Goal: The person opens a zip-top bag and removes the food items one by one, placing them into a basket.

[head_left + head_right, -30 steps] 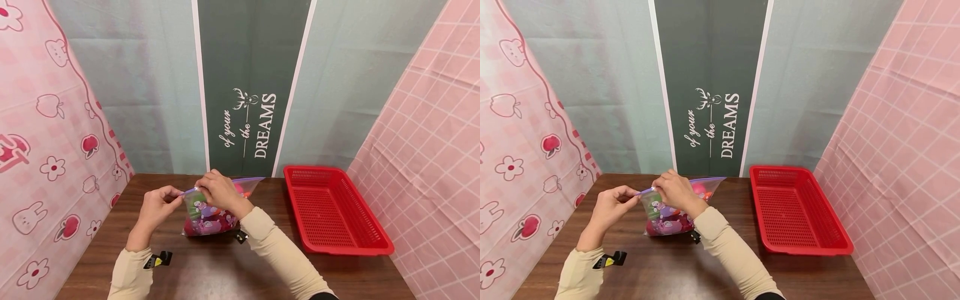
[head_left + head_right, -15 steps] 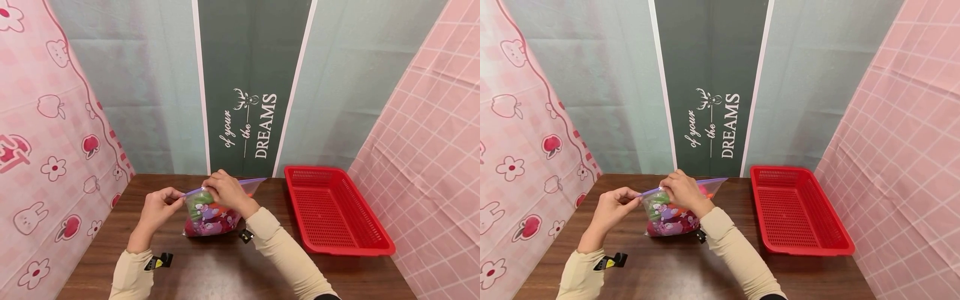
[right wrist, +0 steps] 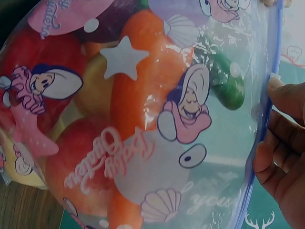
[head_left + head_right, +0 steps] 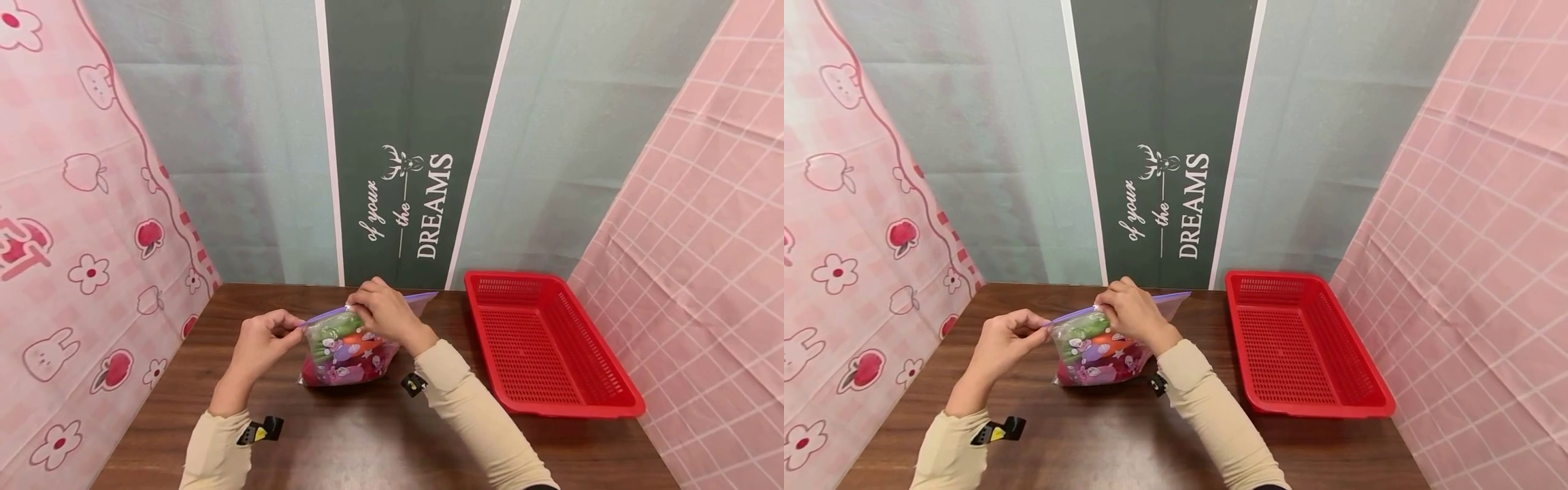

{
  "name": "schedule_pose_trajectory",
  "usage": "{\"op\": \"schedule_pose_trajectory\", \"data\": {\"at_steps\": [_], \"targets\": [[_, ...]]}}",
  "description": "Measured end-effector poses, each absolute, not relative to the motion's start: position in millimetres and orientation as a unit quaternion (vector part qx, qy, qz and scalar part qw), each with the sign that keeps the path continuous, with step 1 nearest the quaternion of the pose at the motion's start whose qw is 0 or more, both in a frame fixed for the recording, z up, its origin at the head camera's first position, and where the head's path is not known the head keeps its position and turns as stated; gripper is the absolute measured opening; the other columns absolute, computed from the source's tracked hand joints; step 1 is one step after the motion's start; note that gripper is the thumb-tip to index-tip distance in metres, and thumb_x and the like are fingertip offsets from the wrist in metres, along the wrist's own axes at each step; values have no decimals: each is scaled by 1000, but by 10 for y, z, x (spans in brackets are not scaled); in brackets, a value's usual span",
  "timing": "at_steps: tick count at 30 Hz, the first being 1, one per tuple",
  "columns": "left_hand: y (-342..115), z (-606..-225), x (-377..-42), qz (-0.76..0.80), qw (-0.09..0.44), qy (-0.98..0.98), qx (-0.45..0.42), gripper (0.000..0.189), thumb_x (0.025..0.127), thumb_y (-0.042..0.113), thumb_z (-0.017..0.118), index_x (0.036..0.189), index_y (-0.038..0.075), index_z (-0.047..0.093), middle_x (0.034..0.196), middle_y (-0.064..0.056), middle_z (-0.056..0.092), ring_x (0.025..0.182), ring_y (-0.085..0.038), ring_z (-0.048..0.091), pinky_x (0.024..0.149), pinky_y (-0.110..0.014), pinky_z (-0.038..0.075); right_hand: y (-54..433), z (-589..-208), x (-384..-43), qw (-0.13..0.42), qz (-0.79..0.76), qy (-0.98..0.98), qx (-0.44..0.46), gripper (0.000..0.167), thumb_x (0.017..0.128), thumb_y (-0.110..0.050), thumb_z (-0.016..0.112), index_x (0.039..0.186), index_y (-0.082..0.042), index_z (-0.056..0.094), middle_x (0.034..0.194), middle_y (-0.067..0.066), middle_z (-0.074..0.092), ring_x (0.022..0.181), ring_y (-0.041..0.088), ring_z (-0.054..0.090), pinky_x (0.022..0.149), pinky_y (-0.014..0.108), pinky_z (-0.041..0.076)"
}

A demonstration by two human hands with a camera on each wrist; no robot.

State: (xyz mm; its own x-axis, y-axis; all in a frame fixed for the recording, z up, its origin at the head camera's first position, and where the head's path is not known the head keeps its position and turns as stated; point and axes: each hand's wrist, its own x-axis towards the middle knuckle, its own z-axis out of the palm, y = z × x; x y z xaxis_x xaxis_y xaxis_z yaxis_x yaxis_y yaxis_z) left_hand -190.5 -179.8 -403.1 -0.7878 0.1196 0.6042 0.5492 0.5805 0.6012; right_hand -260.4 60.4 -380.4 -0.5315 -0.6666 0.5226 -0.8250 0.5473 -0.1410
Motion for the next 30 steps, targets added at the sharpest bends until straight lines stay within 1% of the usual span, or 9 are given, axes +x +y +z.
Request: {"op": "schedule_pose_trajectory", "data": {"at_steps": [5, 11, 16, 22, 30], "targets": [[-1795, -4044, -1903, -415, 256, -849, -201, 18, 70, -5, 72, 75, 11, 68, 67, 7, 63, 53, -4, 54, 47, -18, 42, 672, -3825, -2619, 208, 189, -854, 437, 9, 84, -16, 66, 91, -13, 71, 86, -4, 61, 83, 13, 48, 68, 26, 45], [-1792, -4033, -1889, -416, 248, -850, -206, 13, 71, -2, 72, 75, 9, 68, 66, 8, 62, 52, -4, 53, 46, -20, 43, 739, -3840, -2621, 214, 181, -858, 431, 8, 83, -17, 67, 90, -15, 71, 85, -5, 60, 82, 12, 48, 66, 26, 46], [-1792, -4033, -1876, -412, 243, -853, -210, 14, 71, -2, 72, 76, 10, 67, 66, 8, 62, 53, -4, 53, 46, -21, 43, 778, -3822, -2608, 223, 166, -851, 445, 8, 83, -16, 66, 89, -14, 71, 85, -4, 60, 81, 14, 47, 64, 26, 47], [-1792, -4049, -1864, -406, 248, -851, -223, 15, 71, -4, 72, 76, 10, 67, 66, 9, 62, 53, -3, 53, 46, -20, 42, 854, -3818, -2636, 234, 131, -848, 458, 9, 81, -18, 67, 88, -12, 70, 85, -2, 60, 79, 15, 47, 62, 25, 46], [-1785, -4011, -1845, -403, 249, -851, -226, 16, 71, -4, 73, 76, 10, 67, 67, 8, 63, 54, -2, 54, 47, -20, 44, 944, -3791, -2657, 238, 122, -843, 467, 10, 79, -17, 69, 88, -11, 70, 86, -1, 62, 81, 16, 50, 65, 26, 48]]}}
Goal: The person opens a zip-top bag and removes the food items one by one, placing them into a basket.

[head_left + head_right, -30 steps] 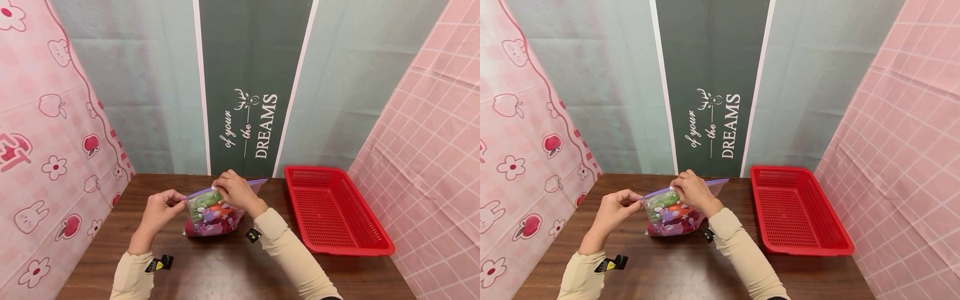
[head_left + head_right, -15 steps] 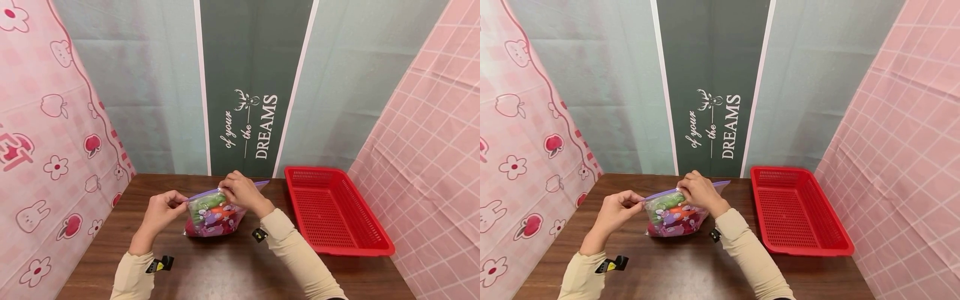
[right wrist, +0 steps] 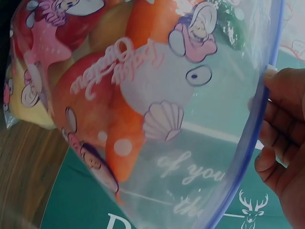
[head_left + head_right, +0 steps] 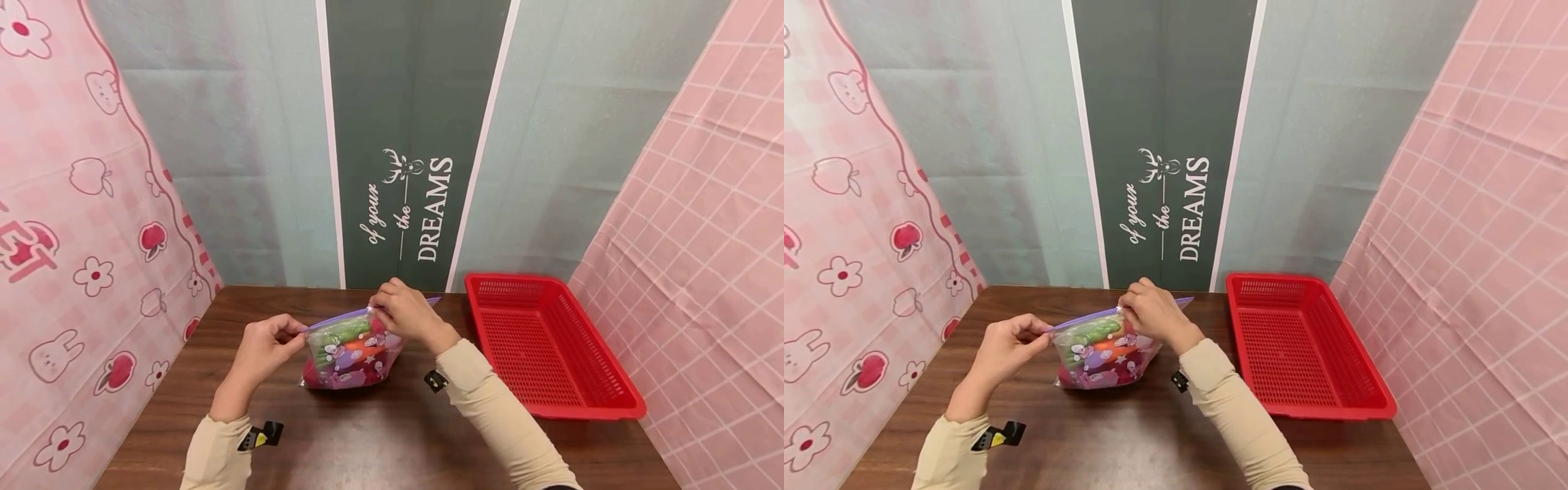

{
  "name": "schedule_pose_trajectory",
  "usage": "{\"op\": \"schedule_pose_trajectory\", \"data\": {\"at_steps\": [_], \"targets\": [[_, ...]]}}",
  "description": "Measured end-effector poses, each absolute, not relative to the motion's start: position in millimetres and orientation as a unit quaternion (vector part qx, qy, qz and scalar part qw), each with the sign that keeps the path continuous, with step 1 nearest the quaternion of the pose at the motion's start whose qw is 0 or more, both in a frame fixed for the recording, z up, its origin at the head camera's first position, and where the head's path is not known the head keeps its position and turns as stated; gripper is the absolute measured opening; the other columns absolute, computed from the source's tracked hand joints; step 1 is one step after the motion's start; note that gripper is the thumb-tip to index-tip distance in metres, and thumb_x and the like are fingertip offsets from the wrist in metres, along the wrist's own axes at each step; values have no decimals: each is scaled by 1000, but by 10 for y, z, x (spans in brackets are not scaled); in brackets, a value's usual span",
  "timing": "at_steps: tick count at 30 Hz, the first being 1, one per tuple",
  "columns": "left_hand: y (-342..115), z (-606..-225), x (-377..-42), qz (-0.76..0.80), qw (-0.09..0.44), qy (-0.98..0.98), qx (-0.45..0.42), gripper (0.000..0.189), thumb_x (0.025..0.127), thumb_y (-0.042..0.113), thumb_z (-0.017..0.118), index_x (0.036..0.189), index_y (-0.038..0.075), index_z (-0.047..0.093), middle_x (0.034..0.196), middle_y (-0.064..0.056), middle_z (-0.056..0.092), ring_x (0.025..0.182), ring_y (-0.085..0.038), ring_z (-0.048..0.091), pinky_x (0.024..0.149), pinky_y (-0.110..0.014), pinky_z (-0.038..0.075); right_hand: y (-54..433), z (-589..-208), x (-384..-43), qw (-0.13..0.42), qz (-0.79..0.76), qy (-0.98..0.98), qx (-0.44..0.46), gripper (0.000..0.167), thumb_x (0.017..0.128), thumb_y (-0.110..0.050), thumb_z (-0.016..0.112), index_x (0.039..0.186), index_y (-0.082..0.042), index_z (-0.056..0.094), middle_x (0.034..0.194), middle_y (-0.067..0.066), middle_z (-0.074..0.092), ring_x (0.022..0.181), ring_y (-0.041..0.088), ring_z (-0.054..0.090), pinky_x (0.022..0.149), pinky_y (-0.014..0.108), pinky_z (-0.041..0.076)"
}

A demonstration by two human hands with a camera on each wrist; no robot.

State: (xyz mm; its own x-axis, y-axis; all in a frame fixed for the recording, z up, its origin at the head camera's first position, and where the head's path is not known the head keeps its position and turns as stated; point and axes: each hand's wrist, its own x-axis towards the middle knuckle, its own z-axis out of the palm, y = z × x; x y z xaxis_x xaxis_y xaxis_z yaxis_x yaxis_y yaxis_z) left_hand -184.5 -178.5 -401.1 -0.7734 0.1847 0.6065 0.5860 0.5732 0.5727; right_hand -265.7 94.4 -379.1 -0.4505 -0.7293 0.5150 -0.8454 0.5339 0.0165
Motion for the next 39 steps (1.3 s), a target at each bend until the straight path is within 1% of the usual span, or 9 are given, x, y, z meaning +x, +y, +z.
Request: {"op": "schedule_pose_trajectory", "data": {"at_steps": [7, 14, 21, 29, 39], "targets": [[-1791, -4014, -1839, -407, 247, -849, -228, 15, 71, -4, 72, 76, 9, 66, 67, 7, 63, 54, -3, 54, 46, -21, 43, 1016, -3781, -2660, 233, 126, -846, 463, 13, 79, -17, 70, 90, -10, 70, 88, 0, 64, 81, 16, 50, 67, 26, 48], [-1794, -4014, -1818, -403, 243, -854, -223, 17, 70, -5, 73, 76, 10, 67, 67, 8, 62, 54, -3, 54, 47, -20, 44, 1110, -3801, -2669, 237, 125, -847, 460, 14, 77, -14, 72, 89, -8, 70, 87, 2, 64, 80, 17, 51, 66, 26, 48], [-1787, -4021, -1796, -411, 236, -853, -218, 18, 70, -7, 73, 75, 10, 67, 67, 8, 62, 55, -4, 54, 47, -21, 44, 1208, -3825, -2679, 226, 129, -852, 454, 15, 77, -13, 72, 90, -7, 70, 88, 2, 64, 81, 16, 51, 69, 27, 48], [-1769, -4084, -1798, -412, 240, -848, -230, 20, 69, -7, 73, 74, 11, 66, 67, 9, 62, 55, -3, 53, 47, -19, 43, 1367, -3871, -2716, 240, 135, -847, 454, 10, 77, -10, 72, 87, -6, 70, 84, 3, 63, 80, 19, 51, 68, 28, 47], [-1697, -4164, -1764, -419, 220, -854, -217, 20, 69, -6, 72, 73, 13, 66, 66, 11, 61, 54, -2, 53, 47, -20, 43, 1566, -3968, -2742, 256, 147, -846, 444, 7, 77, -7, 71, 83, -4, 69, 80, 4, 62, 77, 21, 51, 67, 30, 46]]}}
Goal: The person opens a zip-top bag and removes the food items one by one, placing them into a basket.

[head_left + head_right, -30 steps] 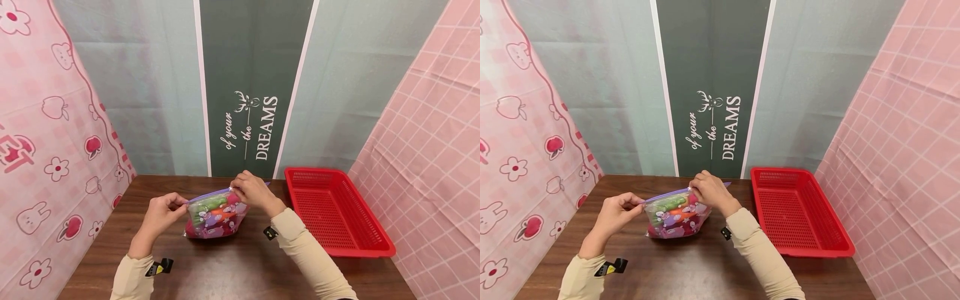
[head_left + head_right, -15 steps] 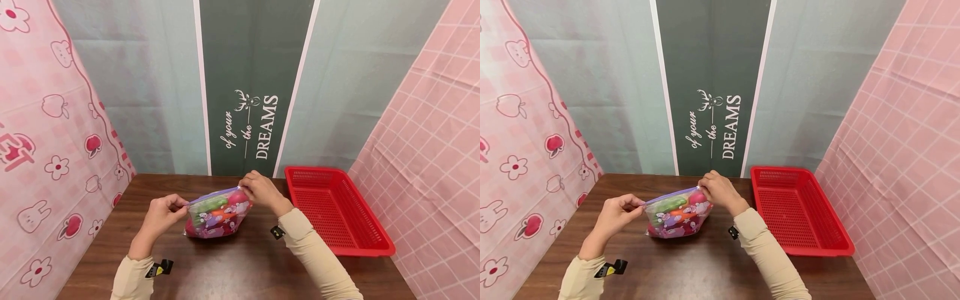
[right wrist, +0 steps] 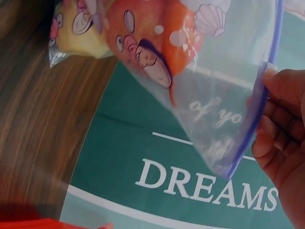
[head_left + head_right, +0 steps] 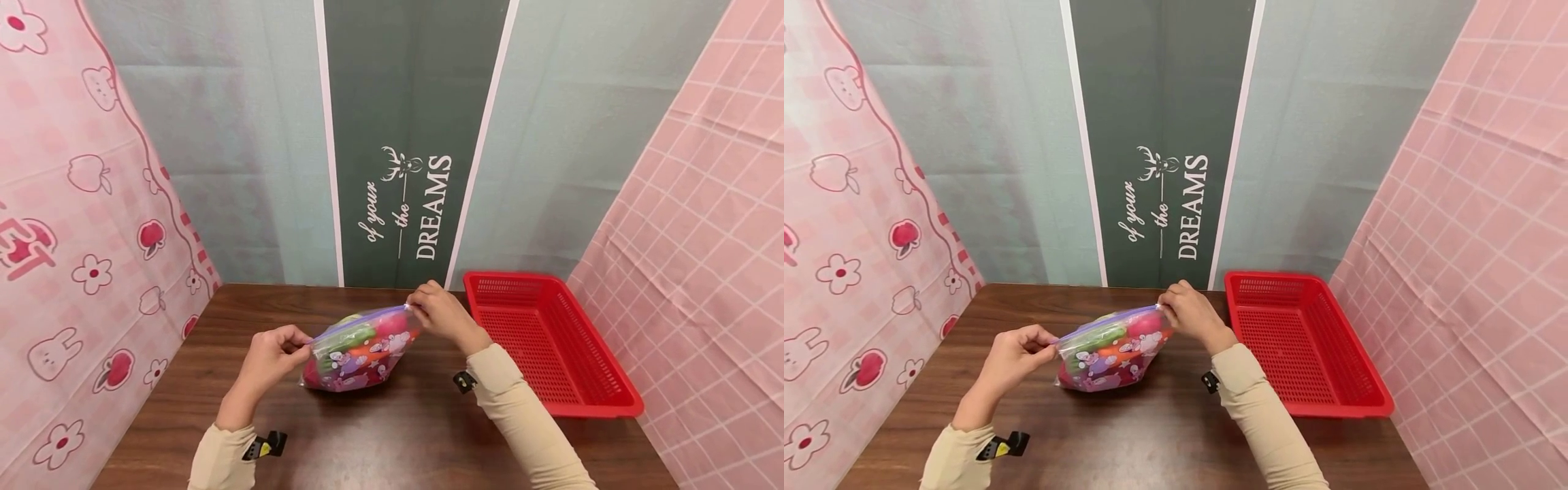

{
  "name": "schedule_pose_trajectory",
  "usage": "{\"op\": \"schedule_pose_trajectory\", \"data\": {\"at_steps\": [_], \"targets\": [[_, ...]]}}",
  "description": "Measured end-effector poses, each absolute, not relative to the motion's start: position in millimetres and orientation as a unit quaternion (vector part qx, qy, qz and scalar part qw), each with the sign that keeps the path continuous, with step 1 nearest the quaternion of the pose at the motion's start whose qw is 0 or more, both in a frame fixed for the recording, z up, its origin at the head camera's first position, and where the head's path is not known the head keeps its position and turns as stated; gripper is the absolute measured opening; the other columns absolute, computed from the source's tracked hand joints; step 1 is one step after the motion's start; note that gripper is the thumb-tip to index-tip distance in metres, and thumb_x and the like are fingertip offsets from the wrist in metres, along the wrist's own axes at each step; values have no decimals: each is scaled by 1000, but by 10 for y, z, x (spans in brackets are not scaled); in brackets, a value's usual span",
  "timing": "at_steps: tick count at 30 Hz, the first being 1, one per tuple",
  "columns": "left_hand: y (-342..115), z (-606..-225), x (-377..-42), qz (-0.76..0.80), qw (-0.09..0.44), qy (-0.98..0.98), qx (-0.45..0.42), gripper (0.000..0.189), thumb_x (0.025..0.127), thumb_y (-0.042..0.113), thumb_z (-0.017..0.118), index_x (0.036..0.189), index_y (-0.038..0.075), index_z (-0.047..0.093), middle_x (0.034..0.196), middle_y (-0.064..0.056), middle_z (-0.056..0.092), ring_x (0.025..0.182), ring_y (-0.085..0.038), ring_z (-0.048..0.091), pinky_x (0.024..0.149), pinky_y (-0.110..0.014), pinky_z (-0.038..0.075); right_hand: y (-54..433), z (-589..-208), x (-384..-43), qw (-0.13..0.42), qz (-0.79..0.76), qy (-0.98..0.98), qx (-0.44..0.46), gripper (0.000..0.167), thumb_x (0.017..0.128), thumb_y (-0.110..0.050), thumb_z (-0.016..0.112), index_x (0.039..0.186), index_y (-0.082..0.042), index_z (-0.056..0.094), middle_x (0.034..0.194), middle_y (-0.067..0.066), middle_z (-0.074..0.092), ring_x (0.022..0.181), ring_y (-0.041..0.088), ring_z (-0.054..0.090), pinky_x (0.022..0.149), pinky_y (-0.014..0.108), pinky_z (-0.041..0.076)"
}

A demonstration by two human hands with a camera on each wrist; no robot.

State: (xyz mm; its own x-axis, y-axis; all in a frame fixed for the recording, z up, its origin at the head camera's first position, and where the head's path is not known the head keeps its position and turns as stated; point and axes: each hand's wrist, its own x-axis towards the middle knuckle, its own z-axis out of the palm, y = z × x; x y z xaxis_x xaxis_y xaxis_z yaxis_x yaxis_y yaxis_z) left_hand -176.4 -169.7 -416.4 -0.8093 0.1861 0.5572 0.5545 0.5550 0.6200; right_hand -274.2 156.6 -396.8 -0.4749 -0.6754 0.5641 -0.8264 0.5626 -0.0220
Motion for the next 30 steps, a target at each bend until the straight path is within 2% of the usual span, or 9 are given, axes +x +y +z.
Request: {"op": "schedule_pose_trajectory", "data": {"at_steps": [14, 23, 30], "targets": [[-1670, -4215, -1720, -435, 211, -848, -219, 21, 70, -7, 70, 74, 13, 66, 66, 12, 61, 55, -2, 55, 46, -19, 43, 1749, -4045, -2766, 245, 150, -853, 436, 8, 76, -7, 72, 84, -5, 70, 80, 3, 63, 76, 20, 52, 67, 31, 45], [-1650, -4216, -1695, -450, 186, -848, -210, 18, 71, -4, 71, 75, 13, 65, 67, 10, 61, 55, -3, 55, 46, -25, 45, 1864, -4104, -2764, 238, 140, -865, 418, 8, 76, -8, 72, 84, -6, 71, 80, 3, 63, 78, 20, 54, 67, 32, 48], [-1633, -4239, -1681, -455, 175, -848, -208, 18, 71, -6, 71, 75, 11, 66, 67, 9, 61, 55, -4, 53, 46, -23, 44, 1978, -4145, -2736, 237, 134, -875, 400, 11, 73, -6, 73, 84, -6, 71, 78, 4, 61, 74, 21, 52, 64, 33, 47]]}}
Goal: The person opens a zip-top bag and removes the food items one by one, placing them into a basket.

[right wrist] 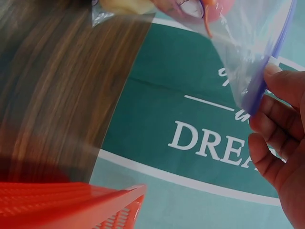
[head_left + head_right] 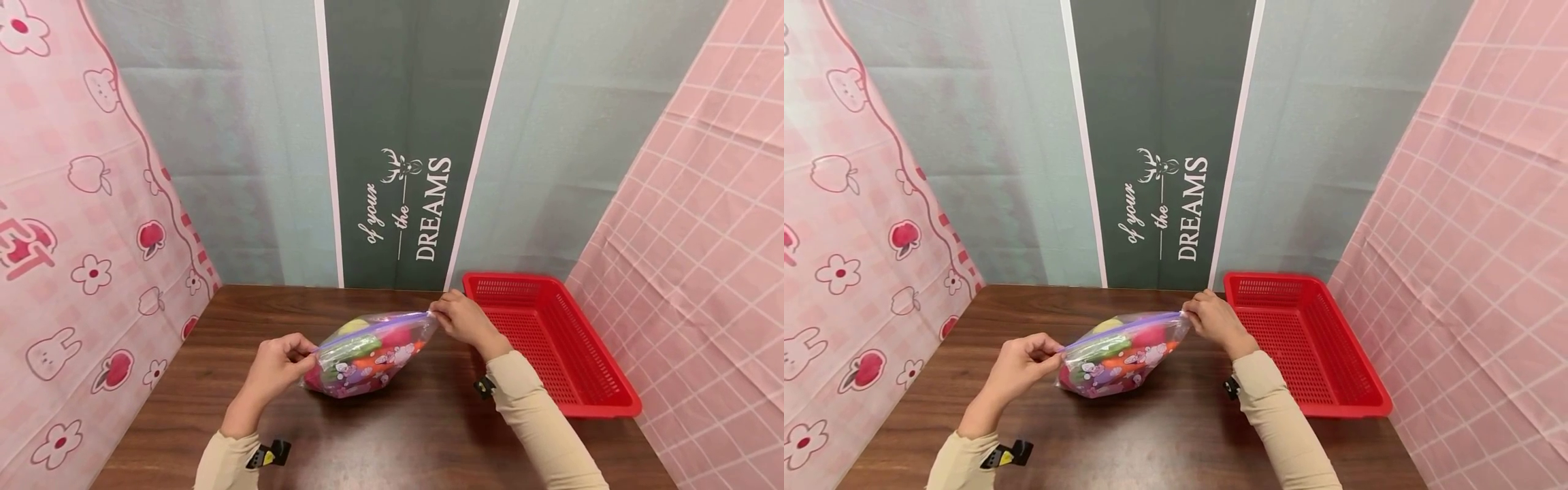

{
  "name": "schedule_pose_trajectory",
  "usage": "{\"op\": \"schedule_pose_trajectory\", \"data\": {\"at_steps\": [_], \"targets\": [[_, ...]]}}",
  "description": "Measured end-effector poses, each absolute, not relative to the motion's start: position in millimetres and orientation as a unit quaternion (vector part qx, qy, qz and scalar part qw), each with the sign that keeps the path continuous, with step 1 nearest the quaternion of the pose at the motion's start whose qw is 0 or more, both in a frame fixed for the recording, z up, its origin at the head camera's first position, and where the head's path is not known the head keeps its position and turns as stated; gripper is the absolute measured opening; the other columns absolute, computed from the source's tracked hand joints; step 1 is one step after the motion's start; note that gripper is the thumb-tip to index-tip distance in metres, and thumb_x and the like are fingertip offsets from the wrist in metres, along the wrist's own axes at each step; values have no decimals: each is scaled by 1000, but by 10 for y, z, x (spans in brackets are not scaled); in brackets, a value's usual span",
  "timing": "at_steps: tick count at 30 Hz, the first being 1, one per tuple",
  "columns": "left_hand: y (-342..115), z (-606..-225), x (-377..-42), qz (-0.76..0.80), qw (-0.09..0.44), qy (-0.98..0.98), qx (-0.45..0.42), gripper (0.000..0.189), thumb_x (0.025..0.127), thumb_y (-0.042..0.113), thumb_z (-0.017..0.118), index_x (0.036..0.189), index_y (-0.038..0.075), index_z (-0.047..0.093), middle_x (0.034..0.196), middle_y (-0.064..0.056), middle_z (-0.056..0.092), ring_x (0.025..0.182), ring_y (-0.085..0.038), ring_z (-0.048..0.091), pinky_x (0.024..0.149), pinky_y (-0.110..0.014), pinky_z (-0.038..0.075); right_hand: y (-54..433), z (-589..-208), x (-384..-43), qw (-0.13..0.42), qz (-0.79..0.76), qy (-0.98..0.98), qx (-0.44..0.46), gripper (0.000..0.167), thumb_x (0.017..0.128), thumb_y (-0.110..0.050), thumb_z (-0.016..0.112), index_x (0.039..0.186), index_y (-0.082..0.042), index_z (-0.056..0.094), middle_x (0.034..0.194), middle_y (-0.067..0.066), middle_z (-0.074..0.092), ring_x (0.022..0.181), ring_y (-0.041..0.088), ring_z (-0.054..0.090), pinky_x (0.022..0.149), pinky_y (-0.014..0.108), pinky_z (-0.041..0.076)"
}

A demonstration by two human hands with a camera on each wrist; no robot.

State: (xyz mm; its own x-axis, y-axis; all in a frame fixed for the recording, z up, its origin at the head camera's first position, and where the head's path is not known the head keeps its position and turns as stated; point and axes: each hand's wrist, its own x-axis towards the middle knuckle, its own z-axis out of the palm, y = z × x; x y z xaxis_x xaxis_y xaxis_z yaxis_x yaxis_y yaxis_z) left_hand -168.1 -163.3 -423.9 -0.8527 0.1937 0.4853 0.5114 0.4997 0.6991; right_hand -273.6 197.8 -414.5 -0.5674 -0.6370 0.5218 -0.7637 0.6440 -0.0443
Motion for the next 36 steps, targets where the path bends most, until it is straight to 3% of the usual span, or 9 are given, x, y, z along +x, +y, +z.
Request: {"op": "schedule_pose_trajectory", "data": {"at_steps": [26, 36], "targets": [[-1617, -4306, -1668, -464, 152, -849, -203, 16, 72, -2, 71, 76, 12, 66, 66, 11, 60, 54, -5, 53, 46, -26, 45, 2188, -4347, -2730, 241, 161, -877, 384, 14, 72, -5, 76, 85, -4, 70, 78, 5, 62, 74, 22, 55, 66, 35, 48], [-1560, -4319, -1634, -474, 152, -831, -249, 16, 69, -3, 67, 74, 12, 63, 65, 11, 58, 53, -4, 54, 46, -23, 45, 2229, -4254, -2422, 181, 157, -918, 317, 17, 73, -11, 76, 88, -7, 71, 83, 3, 65, 76, 19, 56, 66, 36, 49]]}}
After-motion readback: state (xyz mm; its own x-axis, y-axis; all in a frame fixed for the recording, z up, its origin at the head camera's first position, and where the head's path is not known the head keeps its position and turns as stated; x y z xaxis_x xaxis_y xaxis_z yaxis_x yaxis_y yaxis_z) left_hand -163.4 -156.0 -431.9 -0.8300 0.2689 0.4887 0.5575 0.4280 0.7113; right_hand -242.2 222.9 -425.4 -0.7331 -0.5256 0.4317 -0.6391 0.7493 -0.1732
